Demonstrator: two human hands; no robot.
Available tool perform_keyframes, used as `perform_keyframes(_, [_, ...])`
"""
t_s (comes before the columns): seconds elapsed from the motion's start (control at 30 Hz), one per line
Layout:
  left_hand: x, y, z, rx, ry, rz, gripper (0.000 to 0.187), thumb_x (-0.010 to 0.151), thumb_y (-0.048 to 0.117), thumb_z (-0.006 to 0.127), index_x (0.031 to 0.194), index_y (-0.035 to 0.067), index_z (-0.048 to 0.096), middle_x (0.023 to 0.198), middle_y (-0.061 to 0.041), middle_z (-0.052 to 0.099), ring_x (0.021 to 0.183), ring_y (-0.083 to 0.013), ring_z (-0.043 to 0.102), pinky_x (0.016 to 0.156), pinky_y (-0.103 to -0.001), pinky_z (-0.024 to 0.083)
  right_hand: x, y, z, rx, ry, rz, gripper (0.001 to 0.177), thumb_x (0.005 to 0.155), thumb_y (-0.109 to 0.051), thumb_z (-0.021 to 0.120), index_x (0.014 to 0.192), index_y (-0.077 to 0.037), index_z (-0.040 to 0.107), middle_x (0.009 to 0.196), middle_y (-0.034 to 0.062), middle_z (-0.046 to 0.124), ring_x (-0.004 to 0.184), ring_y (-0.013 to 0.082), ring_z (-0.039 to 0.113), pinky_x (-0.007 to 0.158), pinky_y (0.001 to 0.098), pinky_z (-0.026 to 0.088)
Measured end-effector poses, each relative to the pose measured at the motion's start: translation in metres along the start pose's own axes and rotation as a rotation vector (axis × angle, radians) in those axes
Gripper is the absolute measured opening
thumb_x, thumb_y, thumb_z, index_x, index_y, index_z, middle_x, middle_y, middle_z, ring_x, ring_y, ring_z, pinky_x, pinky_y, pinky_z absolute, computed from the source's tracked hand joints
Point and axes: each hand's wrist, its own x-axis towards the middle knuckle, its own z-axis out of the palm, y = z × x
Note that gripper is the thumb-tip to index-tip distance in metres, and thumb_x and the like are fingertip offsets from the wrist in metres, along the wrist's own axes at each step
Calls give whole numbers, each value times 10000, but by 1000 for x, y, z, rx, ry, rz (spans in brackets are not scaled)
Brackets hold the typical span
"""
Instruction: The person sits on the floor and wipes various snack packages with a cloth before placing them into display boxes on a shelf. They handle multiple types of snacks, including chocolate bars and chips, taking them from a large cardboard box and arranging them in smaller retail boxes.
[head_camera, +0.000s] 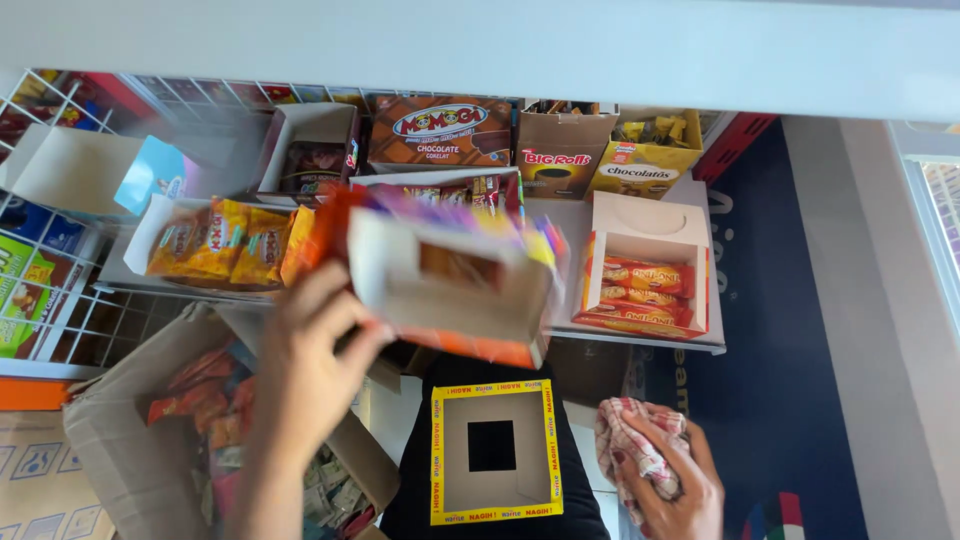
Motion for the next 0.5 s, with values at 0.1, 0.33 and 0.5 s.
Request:
perform_keyframes(0.1, [-56,12,30,-17,-57,52,232,704,152,842,816,86,650,1166,-82,653,1163,-391,579,970,-531,454,-1,2,5,-2,70,-49,479,715,31,750,1164,-135,771,1296,160,641,1228,296,657,1040,394,515])
perform_keyframes(0.33, [-119,30,59,31,-127,149,186,731,165,824,845,120,685,1274,-55,633,1362,-396,481,1106,-618,364,19,-72,-10,-132,246,-173,561,668,-120,874,1214,-140,747,1408,123,564,1276,267,609,1087,383,512])
perform_keyframes(0.5, [-124,29,51,34,-117,123,217,751,165,818,918,109,691,1299,-46,634,1368,-387,480,1095,-581,378,28,-89,3,-405,173,-245,499,601,-161,922,1085,-180,798,1307,101,634,1141,255,663,932,383,566])
